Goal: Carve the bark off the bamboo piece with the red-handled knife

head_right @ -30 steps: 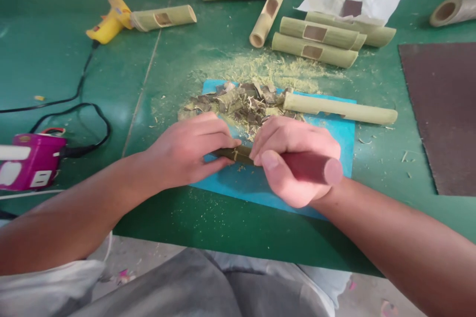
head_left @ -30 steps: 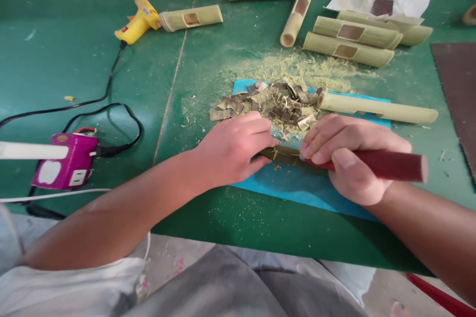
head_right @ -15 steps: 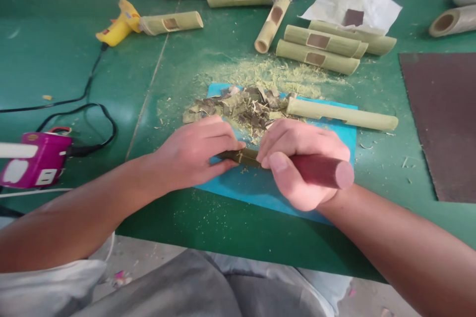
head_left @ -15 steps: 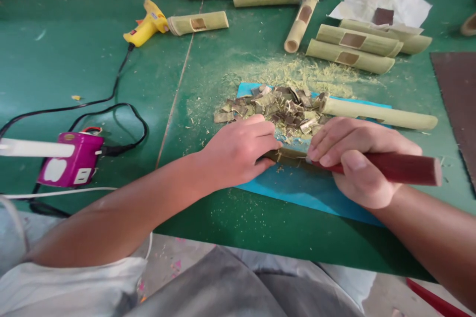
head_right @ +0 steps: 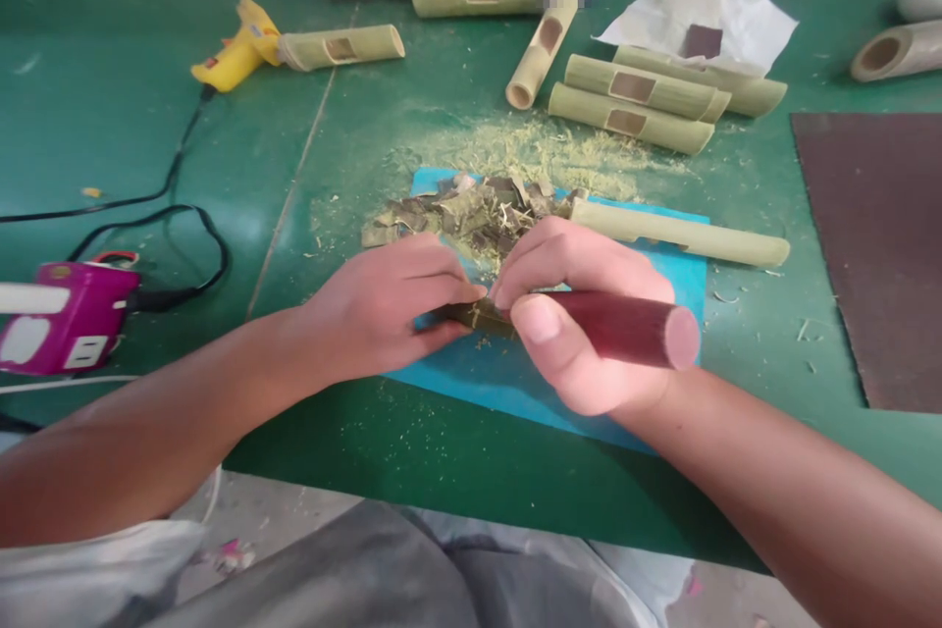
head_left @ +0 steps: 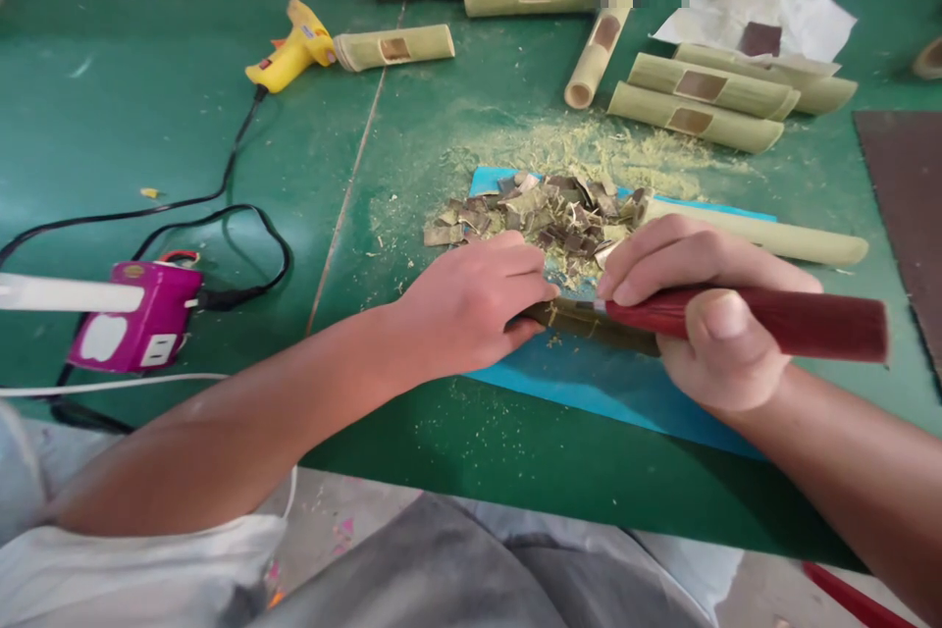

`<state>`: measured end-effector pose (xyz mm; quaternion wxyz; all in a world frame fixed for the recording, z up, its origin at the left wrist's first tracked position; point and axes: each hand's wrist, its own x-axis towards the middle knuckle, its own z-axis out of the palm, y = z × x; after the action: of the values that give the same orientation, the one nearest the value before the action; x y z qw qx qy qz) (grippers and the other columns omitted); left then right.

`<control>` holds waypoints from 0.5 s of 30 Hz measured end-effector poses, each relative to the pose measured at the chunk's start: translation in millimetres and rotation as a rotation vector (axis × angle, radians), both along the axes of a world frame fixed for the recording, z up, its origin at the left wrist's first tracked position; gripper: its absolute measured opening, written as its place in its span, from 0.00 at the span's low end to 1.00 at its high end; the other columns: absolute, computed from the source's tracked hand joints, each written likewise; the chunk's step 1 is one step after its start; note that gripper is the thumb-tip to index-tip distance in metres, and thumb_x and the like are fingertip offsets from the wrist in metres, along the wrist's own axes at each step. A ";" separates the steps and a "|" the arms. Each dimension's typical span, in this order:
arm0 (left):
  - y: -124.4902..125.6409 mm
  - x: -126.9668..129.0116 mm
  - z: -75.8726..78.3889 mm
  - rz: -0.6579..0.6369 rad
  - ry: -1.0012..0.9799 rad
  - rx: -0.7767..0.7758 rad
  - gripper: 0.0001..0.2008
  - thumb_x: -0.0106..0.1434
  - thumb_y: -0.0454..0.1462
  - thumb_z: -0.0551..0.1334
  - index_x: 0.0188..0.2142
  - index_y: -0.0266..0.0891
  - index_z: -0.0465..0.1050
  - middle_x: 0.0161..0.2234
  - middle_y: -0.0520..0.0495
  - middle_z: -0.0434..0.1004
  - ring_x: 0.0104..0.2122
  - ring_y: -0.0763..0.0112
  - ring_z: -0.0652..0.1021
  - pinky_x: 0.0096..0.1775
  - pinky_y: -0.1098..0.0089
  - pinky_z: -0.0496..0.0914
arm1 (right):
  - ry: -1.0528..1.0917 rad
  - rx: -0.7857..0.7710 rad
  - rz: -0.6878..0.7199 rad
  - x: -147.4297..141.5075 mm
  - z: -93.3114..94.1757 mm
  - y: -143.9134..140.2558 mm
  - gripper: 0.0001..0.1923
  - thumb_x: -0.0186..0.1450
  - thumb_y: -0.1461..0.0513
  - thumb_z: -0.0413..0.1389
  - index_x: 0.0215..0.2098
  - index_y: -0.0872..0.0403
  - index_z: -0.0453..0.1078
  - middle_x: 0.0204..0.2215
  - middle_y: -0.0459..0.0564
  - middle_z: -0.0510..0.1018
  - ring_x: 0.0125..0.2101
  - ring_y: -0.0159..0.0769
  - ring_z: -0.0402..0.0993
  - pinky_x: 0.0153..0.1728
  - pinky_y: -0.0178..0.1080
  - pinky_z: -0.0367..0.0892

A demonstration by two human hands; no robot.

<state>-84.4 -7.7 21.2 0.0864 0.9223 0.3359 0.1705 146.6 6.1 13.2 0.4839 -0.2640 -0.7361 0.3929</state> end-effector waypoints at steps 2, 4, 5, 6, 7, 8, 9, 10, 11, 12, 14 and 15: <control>-0.4 -0.1 0.2 0.007 0.001 -0.001 0.08 0.69 0.34 0.62 0.43 0.35 0.79 0.37 0.45 0.79 0.38 0.65 0.76 0.38 0.65 0.71 | 0.036 0.044 -0.046 -0.8 5.0 -1.4 0.20 0.73 0.45 0.54 0.32 0.48 0.75 0.28 0.49 0.80 0.30 0.39 0.79 0.30 0.43 0.75; -0.9 -0.4 0.4 0.013 0.001 -0.012 0.08 0.69 0.35 0.62 0.43 0.35 0.79 0.37 0.45 0.79 0.37 0.64 0.76 0.37 0.65 0.72 | 0.057 0.083 -0.067 -2.8 10.2 -3.3 0.18 0.73 0.48 0.55 0.32 0.47 0.77 0.26 0.48 0.80 0.29 0.38 0.79 0.28 0.42 0.73; -1.2 -0.5 0.5 0.017 0.003 -0.021 0.08 0.69 0.35 0.62 0.43 0.35 0.80 0.37 0.45 0.79 0.37 0.64 0.76 0.37 0.65 0.72 | 0.052 0.086 -0.069 -3.8 12.1 -4.1 0.18 0.73 0.49 0.55 0.32 0.47 0.77 0.26 0.48 0.80 0.29 0.38 0.79 0.28 0.42 0.73; -1.4 -0.6 0.7 0.018 0.006 -0.031 0.08 0.69 0.35 0.62 0.43 0.35 0.80 0.37 0.45 0.79 0.37 0.65 0.76 0.38 0.65 0.72 | 0.047 0.077 -0.073 -4.6 13.4 -4.4 0.17 0.73 0.49 0.55 0.33 0.47 0.78 0.26 0.48 0.80 0.29 0.38 0.79 0.29 0.42 0.73; -1.7 -0.6 1.0 0.018 0.007 -0.038 0.08 0.69 0.35 0.62 0.42 0.35 0.80 0.37 0.45 0.79 0.36 0.65 0.76 0.38 0.65 0.72 | 0.041 0.064 -0.074 -4.9 14.4 -4.4 0.17 0.73 0.48 0.55 0.33 0.47 0.78 0.27 0.49 0.80 0.29 0.38 0.79 0.29 0.42 0.74; -1.9 -0.6 1.3 0.017 0.008 -0.044 0.08 0.69 0.35 0.62 0.42 0.35 0.80 0.36 0.45 0.79 0.36 0.65 0.76 0.38 0.65 0.72 | 0.033 0.049 -0.070 -4.8 15.1 -4.0 0.17 0.73 0.48 0.55 0.33 0.47 0.78 0.27 0.49 0.81 0.30 0.39 0.80 0.30 0.42 0.74; -2.1 -0.5 1.8 0.018 0.009 -0.047 0.08 0.69 0.35 0.62 0.42 0.35 0.80 0.36 0.45 0.79 0.36 0.65 0.76 0.38 0.65 0.72 | 0.026 0.039 -0.062 -4.4 15.9 -3.1 0.17 0.73 0.48 0.55 0.34 0.47 0.78 0.28 0.49 0.81 0.30 0.39 0.80 0.31 0.42 0.75; -2.4 -0.3 2.3 0.019 0.009 -0.050 0.08 0.70 0.36 0.61 0.42 0.35 0.80 0.36 0.45 0.79 0.36 0.66 0.76 0.38 0.65 0.72 | 0.018 0.036 -0.048 -3.6 17.0 -2.1 0.17 0.73 0.48 0.55 0.34 0.48 0.79 0.28 0.49 0.81 0.31 0.39 0.80 0.32 0.42 0.75; -2.6 -0.1 2.8 0.019 0.008 -0.051 0.08 0.70 0.36 0.61 0.42 0.36 0.79 0.36 0.46 0.79 0.36 0.66 0.76 0.38 0.65 0.72 | 0.000 0.036 -0.029 -2.8 18.3 -1.0 0.18 0.73 0.48 0.55 0.34 0.48 0.79 0.29 0.49 0.82 0.31 0.38 0.81 0.32 0.42 0.75; -2.8 0.1 3.3 0.018 0.007 -0.051 0.09 0.71 0.36 0.61 0.42 0.36 0.79 0.36 0.46 0.79 0.36 0.66 0.76 0.38 0.65 0.72 | -0.025 0.036 -0.009 -1.9 19.9 0.1 0.18 0.73 0.48 0.55 0.35 0.48 0.79 0.29 0.50 0.82 0.31 0.38 0.81 0.32 0.41 0.76; -3.0 0.5 4.0 0.014 0.010 -0.049 0.09 0.71 0.36 0.60 0.41 0.36 0.79 0.36 0.47 0.79 0.36 0.66 0.76 0.38 0.65 0.72 | -0.079 0.022 0.020 -0.7 23.2 1.7 0.19 0.74 0.47 0.54 0.35 0.49 0.79 0.29 0.50 0.82 0.31 0.37 0.81 0.31 0.40 0.76; -3.0 0.7 4.2 0.013 0.014 -0.047 0.09 0.71 0.37 0.60 0.41 0.36 0.79 0.36 0.47 0.78 0.36 0.66 0.76 0.38 0.65 0.72 | -0.096 0.013 0.028 -0.5 24.6 2.1 0.20 0.73 0.46 0.54 0.34 0.49 0.79 0.29 0.50 0.82 0.31 0.37 0.81 0.31 0.39 0.76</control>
<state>-83.7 -10.7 25.4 0.1048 0.9189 0.3465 0.1567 146.1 8.2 37.9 0.4443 -0.2691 -0.7645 0.3818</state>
